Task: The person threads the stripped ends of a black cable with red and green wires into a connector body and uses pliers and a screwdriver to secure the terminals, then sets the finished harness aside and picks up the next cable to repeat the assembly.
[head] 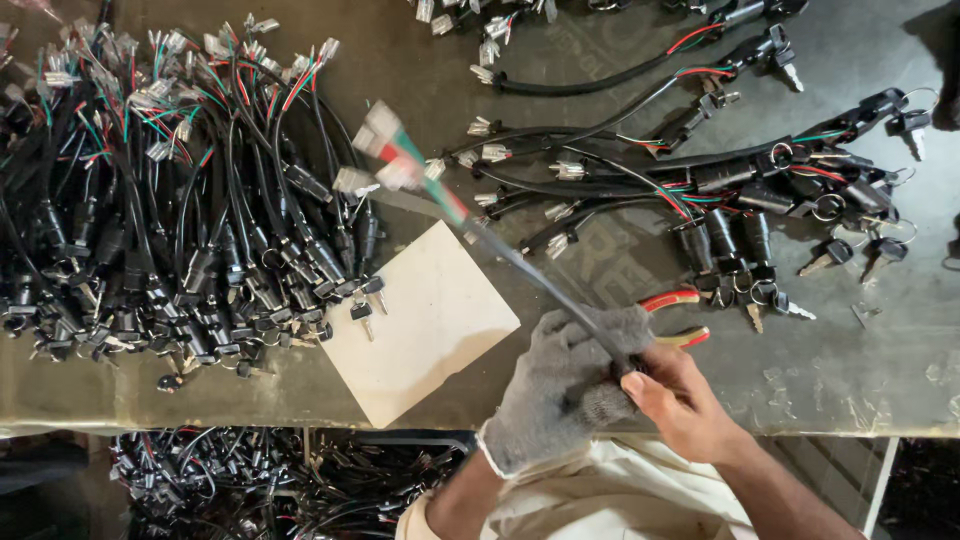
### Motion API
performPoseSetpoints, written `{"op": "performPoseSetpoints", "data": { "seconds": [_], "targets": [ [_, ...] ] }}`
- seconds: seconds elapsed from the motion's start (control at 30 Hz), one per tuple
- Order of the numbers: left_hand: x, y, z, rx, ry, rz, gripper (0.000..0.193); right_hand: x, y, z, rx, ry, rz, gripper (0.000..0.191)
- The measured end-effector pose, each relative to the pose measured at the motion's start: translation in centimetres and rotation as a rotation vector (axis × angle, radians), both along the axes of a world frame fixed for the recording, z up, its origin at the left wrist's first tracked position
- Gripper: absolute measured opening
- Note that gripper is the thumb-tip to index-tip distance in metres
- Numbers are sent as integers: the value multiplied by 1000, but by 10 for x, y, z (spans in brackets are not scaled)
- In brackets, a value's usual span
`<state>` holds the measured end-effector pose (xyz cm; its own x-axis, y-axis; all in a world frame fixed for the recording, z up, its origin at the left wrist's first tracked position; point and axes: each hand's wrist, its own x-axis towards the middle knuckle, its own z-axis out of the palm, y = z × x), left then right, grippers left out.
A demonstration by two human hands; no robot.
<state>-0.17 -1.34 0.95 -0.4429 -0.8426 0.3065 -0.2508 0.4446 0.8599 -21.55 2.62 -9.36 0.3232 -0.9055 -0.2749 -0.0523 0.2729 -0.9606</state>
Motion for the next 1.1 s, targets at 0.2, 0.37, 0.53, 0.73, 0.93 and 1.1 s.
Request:
{"op": "performPoseSetpoints", "data": {
  "seconds": [0.2,0.37,0.53,0.73,0.93,1.1],
  "targets": [
    [6,2,-6,122,44,43,38,-7,-1,-22,132,185,123,29],
    [19,-4,2,103,288,-303,20,-22,22,-29,211,-301,297,64],
    [3,7,-1,202,363,-98,16,-16,26,-50,341,-649,235,65],
    [-13,7,-8,410,399,69,31,13,21,-37,48,-309,-216,67],
    [-9,5,-19,223,303,180,39,17,-23,33,-540,249,-57,69],
    [5,10,-31,467,601,222,30,1,-49,64,-901,881,168,80]
  ]
}}
